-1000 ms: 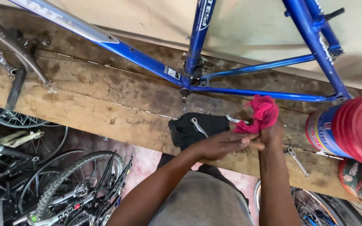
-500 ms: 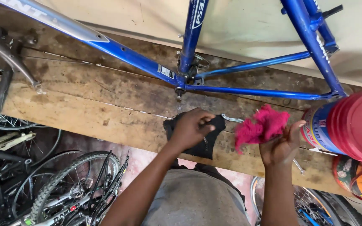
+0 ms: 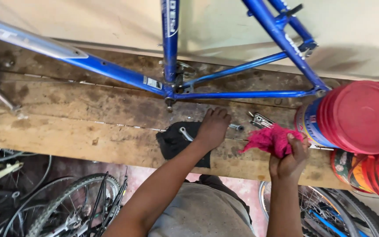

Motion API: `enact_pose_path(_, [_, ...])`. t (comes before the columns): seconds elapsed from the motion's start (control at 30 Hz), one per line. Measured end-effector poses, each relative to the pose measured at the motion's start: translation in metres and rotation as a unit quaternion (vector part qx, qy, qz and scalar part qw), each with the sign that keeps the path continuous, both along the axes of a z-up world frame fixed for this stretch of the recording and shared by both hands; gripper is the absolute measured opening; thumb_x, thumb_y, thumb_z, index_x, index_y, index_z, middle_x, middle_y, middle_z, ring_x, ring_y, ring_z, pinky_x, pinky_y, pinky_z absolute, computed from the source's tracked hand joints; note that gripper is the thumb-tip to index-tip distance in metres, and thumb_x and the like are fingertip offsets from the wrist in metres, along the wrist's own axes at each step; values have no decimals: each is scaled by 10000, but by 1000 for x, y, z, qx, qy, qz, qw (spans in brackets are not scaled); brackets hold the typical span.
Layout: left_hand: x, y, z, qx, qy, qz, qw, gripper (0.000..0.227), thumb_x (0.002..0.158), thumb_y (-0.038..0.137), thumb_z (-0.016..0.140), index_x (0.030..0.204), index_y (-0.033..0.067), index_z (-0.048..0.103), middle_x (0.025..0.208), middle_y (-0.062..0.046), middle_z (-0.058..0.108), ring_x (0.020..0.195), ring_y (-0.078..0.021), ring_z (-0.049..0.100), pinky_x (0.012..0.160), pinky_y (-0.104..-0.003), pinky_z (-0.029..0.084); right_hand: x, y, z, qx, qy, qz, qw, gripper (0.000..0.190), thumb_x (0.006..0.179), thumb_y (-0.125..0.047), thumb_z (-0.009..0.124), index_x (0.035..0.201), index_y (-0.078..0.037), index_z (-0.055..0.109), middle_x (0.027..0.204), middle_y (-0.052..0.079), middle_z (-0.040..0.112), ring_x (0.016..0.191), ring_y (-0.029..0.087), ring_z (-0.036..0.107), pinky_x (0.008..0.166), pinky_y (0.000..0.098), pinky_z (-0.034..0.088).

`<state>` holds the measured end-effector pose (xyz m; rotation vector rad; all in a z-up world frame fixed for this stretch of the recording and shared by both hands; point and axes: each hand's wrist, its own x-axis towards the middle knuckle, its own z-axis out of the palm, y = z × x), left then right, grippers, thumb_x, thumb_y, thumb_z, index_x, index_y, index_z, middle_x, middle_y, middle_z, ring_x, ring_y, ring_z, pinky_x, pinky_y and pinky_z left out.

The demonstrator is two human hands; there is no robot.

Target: The person wipes the blue bicycle frame with a pink cloth, then cleans a wrench and other small metal parts with the same cloth. They dip the cloth into a red bucket of liquid and continue wiping the frame and tools.

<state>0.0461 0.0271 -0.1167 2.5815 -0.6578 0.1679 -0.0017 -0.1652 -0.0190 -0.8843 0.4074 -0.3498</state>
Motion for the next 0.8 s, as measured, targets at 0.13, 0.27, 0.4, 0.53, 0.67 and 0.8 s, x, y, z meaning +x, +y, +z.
enact_pose_path(0.13, [-6,4,5,-6,9,26,1000,251,865,241,623,981,19,625,954,-147,580,962,-337,558,798,-453,404,-9,-1,2,-2,9,1,1000,126,836,-26,586,909,-115,533,750,-1,559,752,125,630,784,230,545])
enact_pose_path(0.27, [-19,14,24,-409,293,41,863,271,1031,257,383,1080,20,504,882,-155,570,793,-306,602,679,-438,493,-8,3,11,-40,11,14,999,175,833,-55,611,998,-65,552,817,63,602,806,160,655,793,262,562])
enact_pose_path(0.4, [-27,22,57,-679,398,6,617,322,959,166,453,1251,30,447,576,-61,441,436,-113,433,446,-269,460,-4,12,15,-85,3,52,995,252,835,-72,621,1066,14,568,856,123,616,789,174,659,744,262,562])
enact_pose_path(0.53, [-30,25,75,-678,365,6,638,321,1039,255,415,1255,36,509,538,-28,419,407,-90,427,411,-231,428,5,26,25,-150,-5,86,985,306,843,-115,631,1109,30,593,881,116,628,810,152,667,744,257,573])
enact_pose_path(0.67, [-44,14,105,-665,370,10,648,312,1054,211,438,1274,28,561,487,-9,392,362,-79,394,356,-193,348,10,68,45,-401,-61,179,896,315,919,-105,625,1205,27,626,1061,198,643,1056,263,614,940,402,485])
enact_pose_path(0.8, [-53,18,139,-614,344,24,710,274,1023,150,462,1127,42,692,488,6,435,504,-68,387,470,-217,394,17,97,41,-439,-100,86,889,255,1009,-215,539,893,-22,658,736,121,681,692,210,692,686,261,520])
